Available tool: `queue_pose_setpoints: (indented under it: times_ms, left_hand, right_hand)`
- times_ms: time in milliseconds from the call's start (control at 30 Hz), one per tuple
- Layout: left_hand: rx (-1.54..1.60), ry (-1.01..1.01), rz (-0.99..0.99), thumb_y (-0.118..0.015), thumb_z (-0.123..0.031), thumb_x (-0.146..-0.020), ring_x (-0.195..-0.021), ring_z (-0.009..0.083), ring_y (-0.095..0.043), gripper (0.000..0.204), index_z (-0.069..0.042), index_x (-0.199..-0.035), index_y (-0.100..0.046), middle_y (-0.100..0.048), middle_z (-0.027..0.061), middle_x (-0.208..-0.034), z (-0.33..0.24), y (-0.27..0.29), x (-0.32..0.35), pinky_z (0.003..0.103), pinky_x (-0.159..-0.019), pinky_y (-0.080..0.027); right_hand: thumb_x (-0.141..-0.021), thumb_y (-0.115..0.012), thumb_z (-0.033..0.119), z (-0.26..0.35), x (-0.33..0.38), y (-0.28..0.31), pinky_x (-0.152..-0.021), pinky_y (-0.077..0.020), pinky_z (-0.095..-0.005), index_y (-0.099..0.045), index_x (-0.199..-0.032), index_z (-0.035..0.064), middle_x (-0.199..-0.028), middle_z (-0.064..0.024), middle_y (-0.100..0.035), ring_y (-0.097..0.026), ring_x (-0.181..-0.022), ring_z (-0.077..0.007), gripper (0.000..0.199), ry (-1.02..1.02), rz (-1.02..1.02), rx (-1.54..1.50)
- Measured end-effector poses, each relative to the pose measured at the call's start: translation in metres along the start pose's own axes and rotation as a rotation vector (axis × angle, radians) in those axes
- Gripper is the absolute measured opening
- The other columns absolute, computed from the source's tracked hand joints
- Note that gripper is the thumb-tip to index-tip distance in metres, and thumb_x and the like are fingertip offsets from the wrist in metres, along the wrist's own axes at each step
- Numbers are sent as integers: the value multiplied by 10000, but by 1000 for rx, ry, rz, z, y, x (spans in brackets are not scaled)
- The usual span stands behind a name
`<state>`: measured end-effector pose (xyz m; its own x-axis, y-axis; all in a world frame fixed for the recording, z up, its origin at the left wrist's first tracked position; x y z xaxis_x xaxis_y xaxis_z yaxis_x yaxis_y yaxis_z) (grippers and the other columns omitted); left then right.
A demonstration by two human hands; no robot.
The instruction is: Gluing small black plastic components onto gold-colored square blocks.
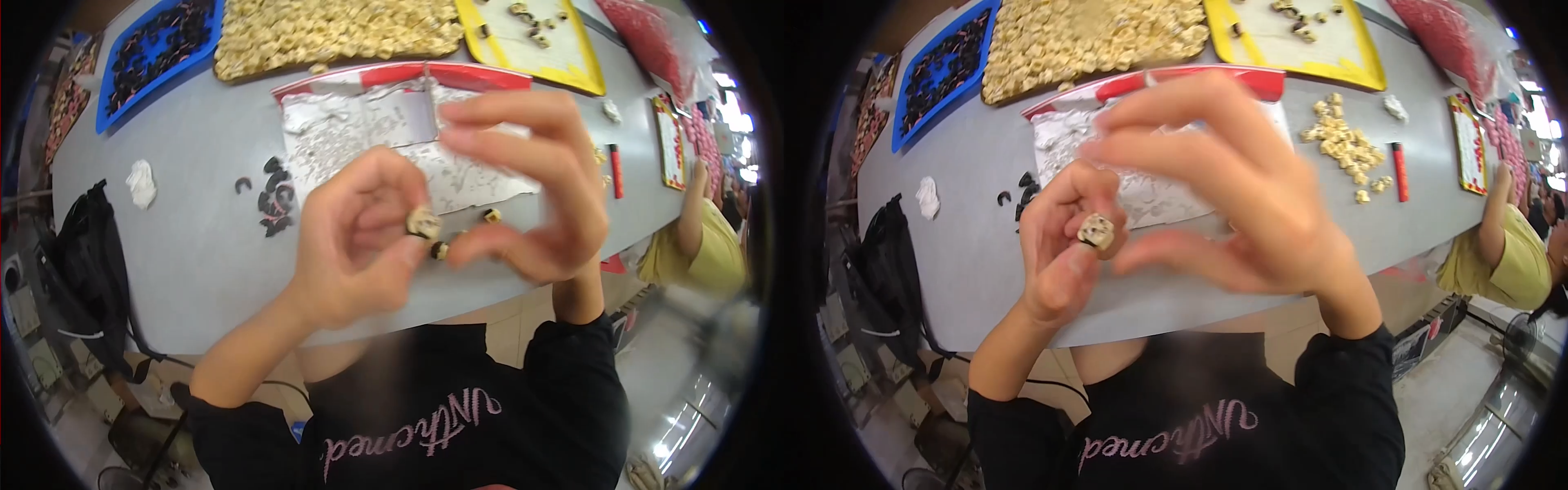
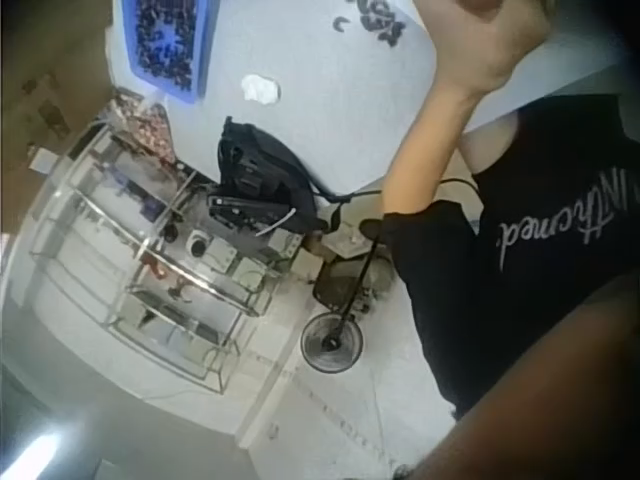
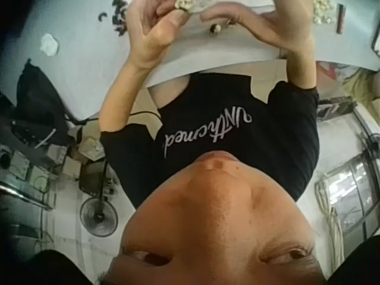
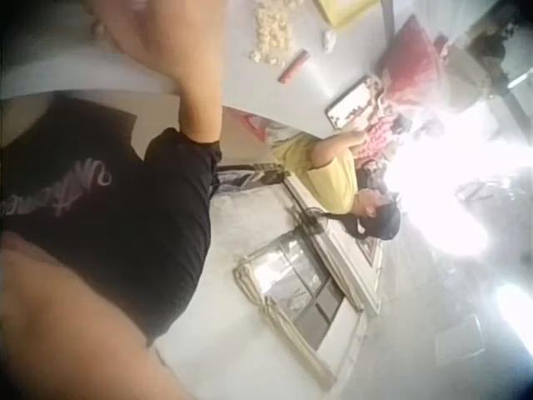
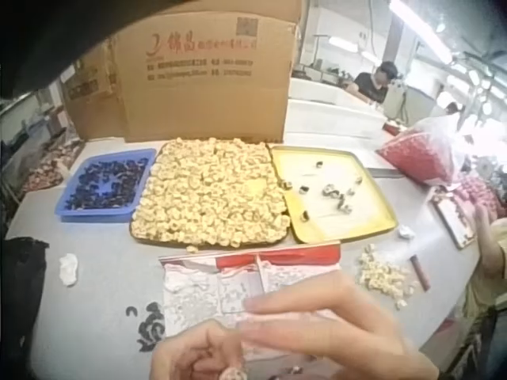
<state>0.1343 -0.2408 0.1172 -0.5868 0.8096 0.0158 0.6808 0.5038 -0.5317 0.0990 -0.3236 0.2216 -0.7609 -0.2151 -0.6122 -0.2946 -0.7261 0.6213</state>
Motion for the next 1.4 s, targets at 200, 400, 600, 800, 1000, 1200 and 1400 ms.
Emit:
queue_pose_setpoints:
  times_ms: [200, 400, 600, 800, 1000, 1200, 1400]
  left_hand:
    - [-211, -125, -57, -590, -4, -695, -575, -10, -234, 233, -42, -901, -487, -302, -79, -680, -11, 5, -1, 150, -517, -201]
    - [-635, -439, -39, -662, -18, -548, -487, 36, -260, 321, -64, -819, -496, -367, -41, -614, -30, -16, 4, 192, -448, -221]
    - [-752, -498, -70, -625, -2, -577, -556, 40, -247, 308, -32, -848, -482, -279, -46, -647, -32, -19, 6, 188, -504, -217]
    - [-664, -386, -30, -682, -30, -546, -480, 39, -249, 318, -58, -810, -507, -320, -50, -571, -21, -12, 2, 183, -456, -226]
    - [-449, -21, 86, -681, -37, -590, -599, 2, -286, 363, -30, -916, -522, -335, -80, -656, 16, -12, -7, 156, -525, -265]
    - [-266, 206, 185, -655, -26, -654, -555, -2, -247, 265, -36, -894, -545, -302, -98, -646, 35, -25, -1, 164, -514, -227]
    - [-202, 204, 146, -655, -36, -686, -556, -3, -252, 230, -33, -885, -541, -306, -92, -645, 36, -20, -1, 162, -508, -234]
  right_hand:
    - [-821, -626, 111, -91, 54, 109, -801, -453, -331, -602, -1053, 33, -1026, -117, -603, -592, -919, -252, 246, -514, -28, 662]
    - [-864, -580, 154, -181, 158, 168, -782, -460, -369, -602, -1054, 61, -1001, -154, -595, -581, -930, -279, 213, -860, -31, 705]
    - [-834, -603, 81, -161, 145, 173, -693, -474, -304, -609, -1053, 57, -854, -123, -618, -599, -739, -221, 220, -779, -267, 605]
    - [-606, -726, -74, 29, 53, 47, -650, -493, -259, -677, -946, 49, -868, -81, -621, -597, -742, -154, 365, -130, -225, 295]
    - [-550, -758, -37, 27, 54, -8, -657, -508, -250, -689, -1024, 64, -924, -101, -598, -613, -780, -189, 489, -166, -22, 176]
    - [-540, -753, -90, 35, 66, -7, -582, -514, -266, -671, -950, 34, -948, -120, -598, -625, -702, -220, 436, -85, -47, 208]
    - [-482, -790, -80, 31, 71, -10, -587, -512, -274, -628, -1015, 47, -976, -126, -571, -620, -726, -237, 571, -114, -73, 267]
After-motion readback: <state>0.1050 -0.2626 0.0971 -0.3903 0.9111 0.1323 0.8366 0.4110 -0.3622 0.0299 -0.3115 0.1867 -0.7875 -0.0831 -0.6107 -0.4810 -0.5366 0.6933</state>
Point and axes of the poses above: each hand's wrist, its own x-axis away from the middle knuckle, its own y-axis out of the back of the hand, z = x × y, the point moved 10 cm from there along -x, towards the middle knuckle
